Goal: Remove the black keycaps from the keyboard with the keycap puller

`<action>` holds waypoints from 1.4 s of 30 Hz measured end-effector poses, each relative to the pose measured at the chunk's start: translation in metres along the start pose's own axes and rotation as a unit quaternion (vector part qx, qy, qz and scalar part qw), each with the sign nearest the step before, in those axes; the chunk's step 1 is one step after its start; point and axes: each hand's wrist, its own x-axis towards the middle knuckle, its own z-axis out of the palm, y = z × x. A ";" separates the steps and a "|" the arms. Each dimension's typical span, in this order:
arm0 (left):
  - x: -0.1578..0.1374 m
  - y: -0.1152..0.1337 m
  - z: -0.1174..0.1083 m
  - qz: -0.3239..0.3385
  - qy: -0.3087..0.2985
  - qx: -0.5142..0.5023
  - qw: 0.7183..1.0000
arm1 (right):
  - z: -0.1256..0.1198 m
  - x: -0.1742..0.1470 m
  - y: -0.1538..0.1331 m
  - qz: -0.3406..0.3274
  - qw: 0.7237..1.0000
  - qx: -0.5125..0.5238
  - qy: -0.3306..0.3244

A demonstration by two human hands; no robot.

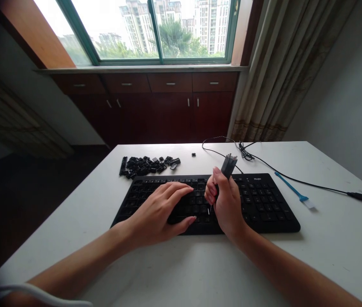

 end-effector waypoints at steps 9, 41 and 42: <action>0.002 -0.001 0.000 0.000 0.000 0.005 1.000 | 0.000 -0.002 -0.002 -0.015 1.000 0.012 -0.021; 0.037 0.029 0.046 -0.006 -0.011 0.058 0.998 | -0.015 -0.013 0.010 -0.205 0.913 -0.343 -0.077; 0.035 0.030 0.047 -0.008 -0.015 0.064 0.998 | -0.013 -0.013 0.013 -0.199 0.919 -0.334 -0.067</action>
